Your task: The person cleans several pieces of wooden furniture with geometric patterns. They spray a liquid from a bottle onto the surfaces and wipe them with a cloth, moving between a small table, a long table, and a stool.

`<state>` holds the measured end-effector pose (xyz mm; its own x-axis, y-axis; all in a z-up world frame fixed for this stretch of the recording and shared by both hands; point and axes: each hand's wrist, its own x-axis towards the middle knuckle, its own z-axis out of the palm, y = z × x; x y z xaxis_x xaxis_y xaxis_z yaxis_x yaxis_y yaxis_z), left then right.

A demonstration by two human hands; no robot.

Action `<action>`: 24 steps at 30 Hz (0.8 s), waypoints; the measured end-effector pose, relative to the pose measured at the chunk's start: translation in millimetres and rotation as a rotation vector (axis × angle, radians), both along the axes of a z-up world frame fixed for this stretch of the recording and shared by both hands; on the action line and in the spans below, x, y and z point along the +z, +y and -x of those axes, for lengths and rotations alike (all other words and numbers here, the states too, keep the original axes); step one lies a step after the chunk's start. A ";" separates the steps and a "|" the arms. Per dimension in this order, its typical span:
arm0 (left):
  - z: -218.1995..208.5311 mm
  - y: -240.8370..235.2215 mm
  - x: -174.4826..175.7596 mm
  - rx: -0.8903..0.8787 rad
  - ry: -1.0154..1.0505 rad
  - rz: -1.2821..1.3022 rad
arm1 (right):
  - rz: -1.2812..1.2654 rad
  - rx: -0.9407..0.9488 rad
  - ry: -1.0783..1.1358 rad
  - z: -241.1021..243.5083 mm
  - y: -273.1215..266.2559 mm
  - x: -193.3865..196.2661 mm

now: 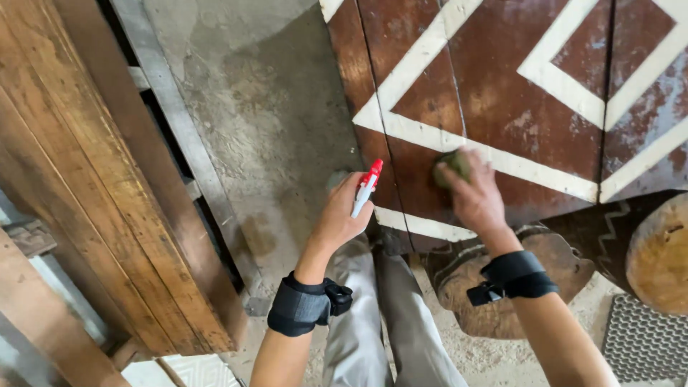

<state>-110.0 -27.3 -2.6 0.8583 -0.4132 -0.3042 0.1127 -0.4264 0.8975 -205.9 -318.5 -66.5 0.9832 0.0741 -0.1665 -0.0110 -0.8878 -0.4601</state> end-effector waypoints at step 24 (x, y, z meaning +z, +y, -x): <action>101.6 43.4 15.4 0.176 0.084 -0.061 | -0.193 0.263 -0.064 -28.7 115.1 0.8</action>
<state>-211.6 16.1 12.9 0.8862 -0.2376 -0.3977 0.2639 -0.4465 0.8550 -177.1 -203.5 -65.7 0.9342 0.3509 -0.0637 0.2411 -0.7530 -0.6123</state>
